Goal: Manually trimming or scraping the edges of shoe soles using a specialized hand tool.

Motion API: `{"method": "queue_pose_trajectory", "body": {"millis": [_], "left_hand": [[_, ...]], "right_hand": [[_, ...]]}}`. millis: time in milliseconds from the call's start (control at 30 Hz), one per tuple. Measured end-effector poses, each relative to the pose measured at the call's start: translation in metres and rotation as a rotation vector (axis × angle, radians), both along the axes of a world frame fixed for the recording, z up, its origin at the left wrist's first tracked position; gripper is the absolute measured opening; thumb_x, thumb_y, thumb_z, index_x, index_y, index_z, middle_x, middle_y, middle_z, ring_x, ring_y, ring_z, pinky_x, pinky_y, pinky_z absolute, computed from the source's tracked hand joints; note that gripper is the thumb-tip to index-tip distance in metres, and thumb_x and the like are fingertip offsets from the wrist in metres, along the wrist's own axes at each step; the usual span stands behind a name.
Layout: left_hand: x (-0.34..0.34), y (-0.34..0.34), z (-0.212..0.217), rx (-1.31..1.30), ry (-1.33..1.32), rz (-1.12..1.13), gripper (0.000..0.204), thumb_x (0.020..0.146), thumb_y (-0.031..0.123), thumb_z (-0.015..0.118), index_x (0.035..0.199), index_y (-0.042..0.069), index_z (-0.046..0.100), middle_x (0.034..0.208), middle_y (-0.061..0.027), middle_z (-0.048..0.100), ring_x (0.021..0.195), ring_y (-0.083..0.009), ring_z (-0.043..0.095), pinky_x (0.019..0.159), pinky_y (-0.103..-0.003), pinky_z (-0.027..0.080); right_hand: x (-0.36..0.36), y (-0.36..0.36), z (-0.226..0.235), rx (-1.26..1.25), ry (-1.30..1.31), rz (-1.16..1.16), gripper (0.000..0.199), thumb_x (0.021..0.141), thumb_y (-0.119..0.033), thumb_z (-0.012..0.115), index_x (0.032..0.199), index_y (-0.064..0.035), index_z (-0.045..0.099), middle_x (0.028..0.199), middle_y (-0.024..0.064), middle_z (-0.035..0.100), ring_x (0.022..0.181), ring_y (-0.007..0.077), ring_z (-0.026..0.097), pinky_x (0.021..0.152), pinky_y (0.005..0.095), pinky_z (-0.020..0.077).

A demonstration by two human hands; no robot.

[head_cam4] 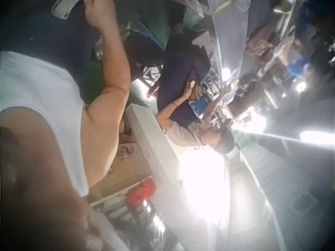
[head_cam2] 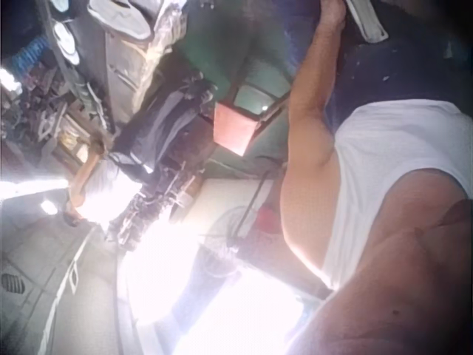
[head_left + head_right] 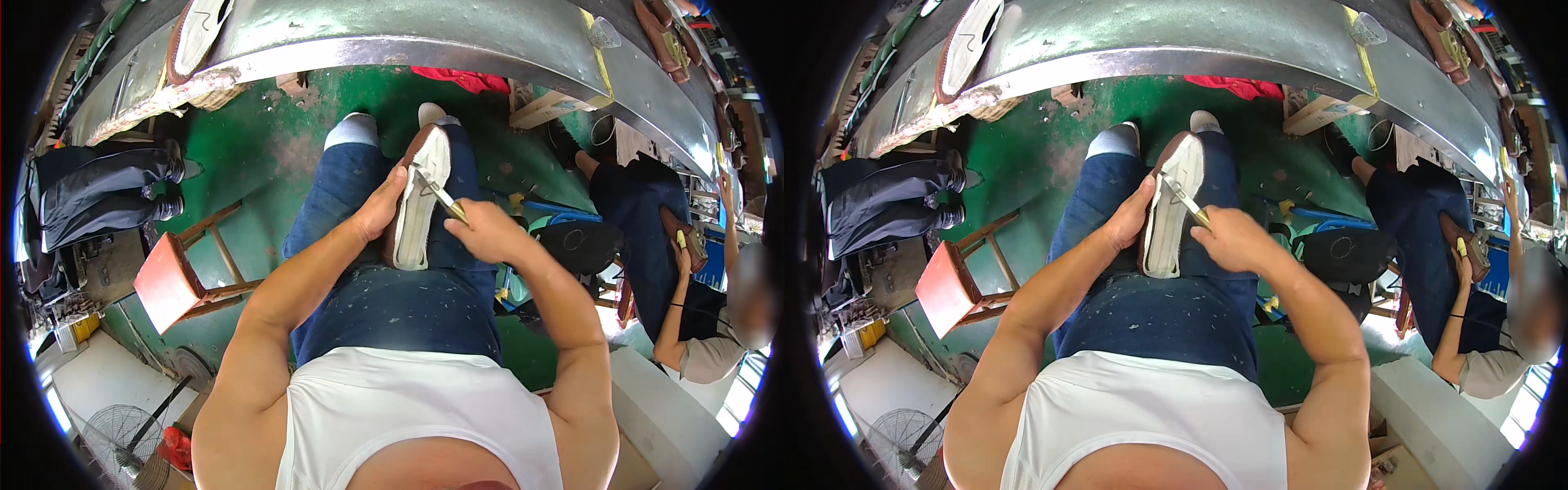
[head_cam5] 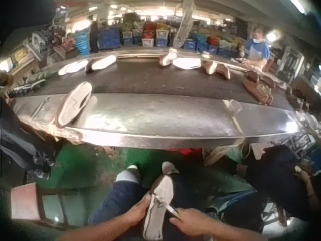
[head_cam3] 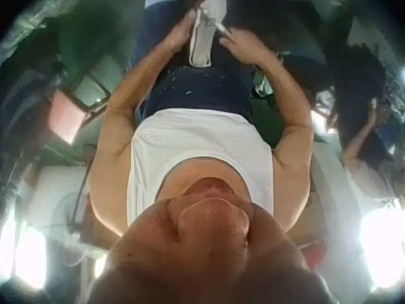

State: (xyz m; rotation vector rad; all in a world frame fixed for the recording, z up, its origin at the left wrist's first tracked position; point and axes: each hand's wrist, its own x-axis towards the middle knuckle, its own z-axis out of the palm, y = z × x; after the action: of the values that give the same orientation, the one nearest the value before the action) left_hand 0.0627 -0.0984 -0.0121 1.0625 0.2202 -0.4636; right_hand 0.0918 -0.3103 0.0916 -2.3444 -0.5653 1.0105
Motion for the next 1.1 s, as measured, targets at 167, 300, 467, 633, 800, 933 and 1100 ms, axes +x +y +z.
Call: {"method": "queue_pose_trajectory", "body": {"millis": [167, 300, 467, 633, 800, 933, 1100], "left_hand": [[0.017, -0.001, 0.008, -0.045, 0.009, 0.016, 0.068, 0.104, 0.039, 0.055, 0.159, 0.01, 0.027, 0.149, -0.0074, 0.047, 0.134, -0.0181, 0.045, 0.112, -0.033, 0.035], [0.017, -0.001, 0.005, 0.13, -0.038, 0.068, 0.063, 0.104, 0.029, 0.055, 0.159, 0.011, 0.028, 0.149, -0.005, 0.048, 0.132, -0.017, 0.045, 0.111, -0.033, 0.037], [0.016, -0.004, 0.0, 0.616, -0.36, 0.098, 0.054, 0.102, 0.017, 0.051, 0.153, 0.006, 0.037, 0.137, -0.0174, 0.058, 0.122, -0.0266, 0.057, 0.106, -0.033, 0.043], [0.022, 0.006, 0.02, 0.913, -0.612, -0.075, 0.045, 0.1, 0.013, 0.048, 0.145, 0.01, 0.05, 0.122, -0.0228, 0.064, 0.11, -0.0415, 0.062, 0.096, -0.042, 0.051], [0.031, 0.008, 0.04, 1.153, -0.637, -0.353, 0.041, 0.101, 0.017, 0.046, 0.14, 0.019, 0.055, 0.114, -0.0213, 0.066, 0.1, -0.0414, 0.065, 0.087, -0.048, 0.054], [0.029, -0.003, 0.036, 1.086, -0.584, -0.387, 0.052, 0.1, 0.017, 0.049, 0.151, 0.015, 0.041, 0.129, -0.0238, 0.06, 0.11, -0.0431, 0.062, 0.096, -0.046, 0.051], [0.026, -0.006, 0.038, 0.787, -0.203, -0.174, 0.079, 0.097, 0.015, 0.057, 0.157, -0.006, 0.01, 0.149, -0.0321, 0.041, 0.14, -0.0344, 0.044, 0.114, -0.037, 0.034]], "right_hand": [[-0.052, 0.011, -0.071, 0.287, 0.076, -0.456, 0.031, 0.098, -0.022, 0.059, 0.115, 0.0028, 0.062, 0.082, 0.0088, 0.067, 0.077, 0.0174, 0.066, 0.068, 0.0343, 0.0522], [-0.028, 0.004, -0.048, 0.458, 0.515, -0.537, 0.032, 0.103, -0.023, 0.054, 0.122, 0.0023, 0.058, 0.101, 0.0073, 0.065, 0.079, 0.0122, 0.063, 0.053, 0.0235, 0.0498], [-0.03, 0.001, -0.064, 0.595, 0.745, -0.68, 0.029, 0.104, -0.021, 0.054, 0.119, 0.0032, 0.057, 0.092, 0.0075, 0.063, 0.065, 0.0103, 0.057, 0.049, 0.0232, 0.0462], [-0.025, -0.023, -0.065, 0.854, 1.098, -0.765, 0.036, 0.103, -0.025, 0.057, 0.125, 0.0038, 0.053, 0.103, 0.0097, 0.064, 0.083, 0.0152, 0.065, 0.052, 0.0233, 0.0525], [-0.006, -0.042, -0.035, 0.532, 0.818, -0.641, 0.039, 0.105, -0.031, 0.052, 0.122, 0.0035, 0.056, 0.104, 0.0116, 0.065, 0.088, 0.0182, 0.068, 0.055, 0.0283, 0.059], [0.01, -0.025, -0.066, 0.546, 0.234, -0.577, 0.046, 0.108, -0.038, 0.039, 0.112, 0.0032, 0.06, 0.09, 0.0083, 0.066, 0.074, 0.0139, 0.064, 0.062, 0.0298, 0.0517], [0.036, -0.011, -0.035, 0.313, 0.133, -0.385, 0.044, 0.107, -0.037, 0.041, 0.098, 0.0016, 0.061, 0.076, 0.0101, 0.066, 0.071, 0.0207, 0.065, 0.068, 0.0348, 0.0507]]}}
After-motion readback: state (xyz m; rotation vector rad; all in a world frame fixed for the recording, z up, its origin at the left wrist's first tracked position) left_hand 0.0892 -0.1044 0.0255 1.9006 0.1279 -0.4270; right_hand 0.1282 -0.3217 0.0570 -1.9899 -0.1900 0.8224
